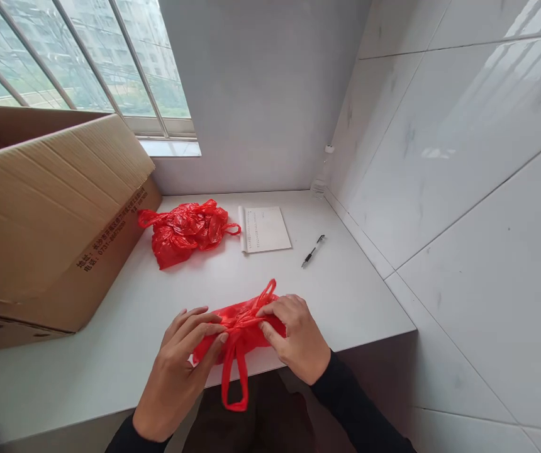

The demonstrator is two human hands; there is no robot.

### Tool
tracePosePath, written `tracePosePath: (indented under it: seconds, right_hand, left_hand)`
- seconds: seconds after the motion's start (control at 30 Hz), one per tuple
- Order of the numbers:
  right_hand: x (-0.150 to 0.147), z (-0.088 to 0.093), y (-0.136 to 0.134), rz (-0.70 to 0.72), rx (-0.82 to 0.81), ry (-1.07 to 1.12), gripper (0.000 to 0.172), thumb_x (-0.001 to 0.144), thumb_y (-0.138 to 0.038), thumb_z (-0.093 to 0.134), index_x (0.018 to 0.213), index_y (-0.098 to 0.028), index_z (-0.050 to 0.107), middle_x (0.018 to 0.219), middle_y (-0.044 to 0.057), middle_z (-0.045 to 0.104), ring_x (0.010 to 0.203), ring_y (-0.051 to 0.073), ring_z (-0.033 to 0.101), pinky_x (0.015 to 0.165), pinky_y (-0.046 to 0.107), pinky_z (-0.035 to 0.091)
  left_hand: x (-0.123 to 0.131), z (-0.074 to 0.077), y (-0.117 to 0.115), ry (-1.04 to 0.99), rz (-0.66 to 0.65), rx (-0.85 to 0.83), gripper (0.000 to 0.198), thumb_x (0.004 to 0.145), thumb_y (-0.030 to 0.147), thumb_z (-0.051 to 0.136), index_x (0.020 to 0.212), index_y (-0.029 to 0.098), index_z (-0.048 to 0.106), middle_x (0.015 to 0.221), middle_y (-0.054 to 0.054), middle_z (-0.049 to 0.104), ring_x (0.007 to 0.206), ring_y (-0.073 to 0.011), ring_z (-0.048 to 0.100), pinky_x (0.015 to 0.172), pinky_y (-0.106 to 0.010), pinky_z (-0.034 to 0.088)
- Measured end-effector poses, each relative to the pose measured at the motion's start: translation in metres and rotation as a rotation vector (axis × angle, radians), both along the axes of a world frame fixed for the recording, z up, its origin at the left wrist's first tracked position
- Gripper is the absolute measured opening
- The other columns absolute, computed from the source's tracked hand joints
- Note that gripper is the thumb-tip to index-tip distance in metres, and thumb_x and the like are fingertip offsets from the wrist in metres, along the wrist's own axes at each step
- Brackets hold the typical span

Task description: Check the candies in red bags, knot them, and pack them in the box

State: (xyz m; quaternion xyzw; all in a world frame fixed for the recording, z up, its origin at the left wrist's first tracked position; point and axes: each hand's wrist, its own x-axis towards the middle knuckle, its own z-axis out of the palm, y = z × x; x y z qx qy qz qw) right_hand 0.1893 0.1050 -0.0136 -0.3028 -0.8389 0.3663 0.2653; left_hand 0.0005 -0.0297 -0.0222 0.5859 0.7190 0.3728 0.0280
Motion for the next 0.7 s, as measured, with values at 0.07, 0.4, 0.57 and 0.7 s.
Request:
tracePosePath:
  seconds: [0.07,0.4,0.57,0.7]
  right_hand:
    - [0.011,-0.005,0.01,-0.124,-0.107,0.04,0.011,0.094,-0.027,0.055,0.094,-0.024,0.065,0.091,0.002,0.068,0.09,0.022,0.061,0.089,0.043,0.049]
    - [0.011,0.012,-0.001,-0.169,-0.024,0.077,0.033,0.093,-0.036,0.06,0.126,-0.031,0.058,0.117,0.002,0.064,0.115,0.022,0.056,0.114,0.05,0.034]
    - [0.021,0.021,0.009,-0.364,-0.185,0.236,0.02,0.097,-0.044,0.055,0.1,-0.026,0.064,0.097,0.003,0.067,0.093,0.022,0.062,0.089,0.044,0.05]
    - [0.032,0.035,-0.009,-0.546,0.042,0.433,0.021,0.095,-0.032,0.06,0.116,-0.028,0.058,0.111,0.006,0.062,0.106,0.025,0.06,0.093,0.046,0.048]
  left_hand:
    - [-0.013,0.002,-0.007,-0.029,0.086,0.028,0.009,0.094,0.031,0.059,0.092,0.029,0.068,0.1,0.001,0.074,0.112,-0.0239,0.063,0.107,-0.046,0.043]
    - [0.008,0.024,0.004,0.039,0.06,0.126,0.028,0.089,0.032,0.067,0.117,0.027,0.064,0.107,-0.003,0.069,0.105,-0.0243,0.063,0.108,-0.05,0.041]
    - [-0.001,0.034,-0.006,-0.249,0.377,0.18,0.017,0.089,0.044,0.066,0.093,0.027,0.067,0.095,-0.001,0.067,0.088,-0.0212,0.062,0.086,-0.037,0.049]
    - [0.007,0.055,-0.019,-0.155,0.531,0.2,0.028,0.086,0.051,0.066,0.099,0.027,0.07,0.106,-0.004,0.059,0.098,-0.0228,0.058,0.086,-0.035,0.048]
